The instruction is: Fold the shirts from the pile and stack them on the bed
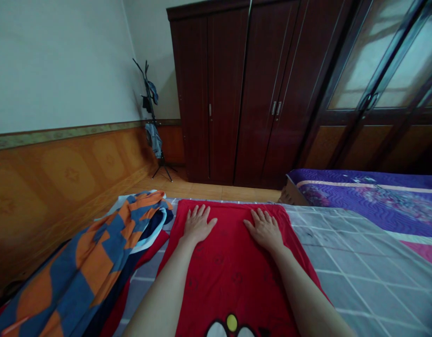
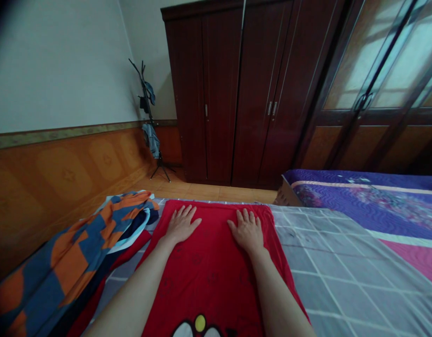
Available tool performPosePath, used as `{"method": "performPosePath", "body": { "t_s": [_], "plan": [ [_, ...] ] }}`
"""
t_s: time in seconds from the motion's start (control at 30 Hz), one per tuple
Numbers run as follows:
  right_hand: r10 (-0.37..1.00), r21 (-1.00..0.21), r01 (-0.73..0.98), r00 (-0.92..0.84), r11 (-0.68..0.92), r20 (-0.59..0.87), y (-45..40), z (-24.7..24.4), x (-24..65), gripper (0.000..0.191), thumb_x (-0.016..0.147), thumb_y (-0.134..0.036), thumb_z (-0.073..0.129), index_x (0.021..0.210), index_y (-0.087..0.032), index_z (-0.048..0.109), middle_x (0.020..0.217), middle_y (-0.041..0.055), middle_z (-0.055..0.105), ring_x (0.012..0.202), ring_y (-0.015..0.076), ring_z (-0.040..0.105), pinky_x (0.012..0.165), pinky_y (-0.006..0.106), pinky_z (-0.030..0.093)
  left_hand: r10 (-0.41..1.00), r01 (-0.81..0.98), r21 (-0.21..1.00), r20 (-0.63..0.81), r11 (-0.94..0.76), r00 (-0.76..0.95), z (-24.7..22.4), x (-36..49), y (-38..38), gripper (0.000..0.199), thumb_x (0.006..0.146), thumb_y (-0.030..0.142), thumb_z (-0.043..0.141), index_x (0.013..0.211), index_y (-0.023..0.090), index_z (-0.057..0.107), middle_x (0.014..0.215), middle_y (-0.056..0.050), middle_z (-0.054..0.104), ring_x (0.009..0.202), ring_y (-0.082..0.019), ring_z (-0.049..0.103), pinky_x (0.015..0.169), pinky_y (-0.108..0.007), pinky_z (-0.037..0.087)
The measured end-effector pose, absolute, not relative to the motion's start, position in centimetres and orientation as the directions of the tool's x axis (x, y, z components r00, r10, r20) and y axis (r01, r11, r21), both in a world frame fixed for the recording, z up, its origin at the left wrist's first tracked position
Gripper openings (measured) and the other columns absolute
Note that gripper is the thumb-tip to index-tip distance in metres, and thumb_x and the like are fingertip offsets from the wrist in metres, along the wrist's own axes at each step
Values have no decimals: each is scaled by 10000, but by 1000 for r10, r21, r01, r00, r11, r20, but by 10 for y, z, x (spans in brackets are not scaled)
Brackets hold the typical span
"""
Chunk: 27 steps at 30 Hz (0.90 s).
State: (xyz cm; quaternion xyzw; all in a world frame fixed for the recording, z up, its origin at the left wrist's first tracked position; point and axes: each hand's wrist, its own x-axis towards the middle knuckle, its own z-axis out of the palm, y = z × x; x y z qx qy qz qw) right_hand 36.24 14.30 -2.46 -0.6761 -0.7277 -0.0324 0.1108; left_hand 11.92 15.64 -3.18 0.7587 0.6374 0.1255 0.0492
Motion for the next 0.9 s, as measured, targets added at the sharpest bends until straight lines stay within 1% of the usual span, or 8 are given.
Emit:
{"method": "performPosePath", "body": {
  "t_s": [0.07, 0.13, 0.23, 0.3, 0.4, 0.6, 0.77, 0.9],
  "plan": [
    [975, -106, 994, 13, 11, 222, 146, -23, 375, 621, 935, -469, 333, 1378, -39, 401, 1436, 247, 350, 1329, 395, 293, 1030, 581, 221, 985, 963, 232, 134, -140, 111, -31, 109, 159, 652, 923, 523, 257, 1428, 116, 331, 1494, -185, 278, 1389, -376, 184, 1074, -622, 138],
    [973, -109, 994, 1, 25, 229, 147, -21, 371, 592, 944, -418, 315, 1384, -28, 386, 1445, 249, 332, 1333, 386, 291, 1032, 573, 225, 980, 960, 224, 146, -165, 134, -30, 112, 158, 608, 939, 464, 251, 1441, 125, 301, 1503, -170, 265, 1398, -360, 162, 1082, -620, 108],
    [960, -105, 972, -187, 212, 210, 147, -21, 343, 516, 946, -356, 317, 1411, -142, 381, 1489, 114, 319, 1366, 279, 269, 1082, 449, 224, 946, 927, 206, 148, -313, 287, -30, 135, 157, 545, 947, 414, 275, 1458, 224, 271, 1530, -42, 246, 1420, -252, 138, 1142, -495, 86],
    [933, -104, 938, -307, 329, 185, 147, -23, 323, 494, 953, -360, 306, 1416, -207, 379, 1486, 36, 342, 1368, 212, 273, 1098, 378, 215, 921, 901, 198, 126, -387, 368, -31, 151, 158, 527, 948, 414, 280, 1453, 263, 281, 1527, 9, 254, 1419, -209, 151, 1155, -440, 105],
    [922, -99, 923, -354, 371, 158, 149, -25, 312, 510, 966, -417, 264, 1408, -199, 397, 1473, 41, 365, 1362, 219, 284, 1104, 390, 202, 920, 900, 192, 91, -391, 380, -32, 161, 163, 552, 944, 459, 260, 1455, 253, 281, 1529, -2, 245, 1416, -239, 158, 1147, -480, 105],
    [970, -45, 977, -202, 210, 132, 159, -29, 354, 650, 927, -571, 295, 1434, -168, 345, 1495, 101, 311, 1375, 288, 241, 1096, 461, 178, 964, 949, 172, 50, -266, 261, -33, 123, 175, 691, 910, 622, 169, 1465, 220, 256, 1542, -35, 190, 1419, -292, 118, 1127, -521, 104],
    [988, 6, 1000, 7, -8, 153, 166, -33, 397, 693, 928, -566, 283, 1428, -89, 338, 1488, 179, 292, 1362, 345, 242, 1070, 519, 179, 990, 983, 129, 48, -135, 129, -28, 67, 177, 665, 932, 556, 197, 1457, 155, 271, 1533, -87, 206, 1414, -289, 147, 1119, -508, 137],
    [981, 20, 998, 59, -64, 183, 169, -36, 401, 696, 925, -571, 284, 1424, -90, 344, 1474, 192, 310, 1355, 344, 254, 1066, 510, 181, 993, 990, 97, 76, -101, 94, -19, 58, 156, 616, 950, 462, 236, 1454, 110, 271, 1526, -105, 221, 1420, -278, 121, 1127, -496, 118]
  ]
}}
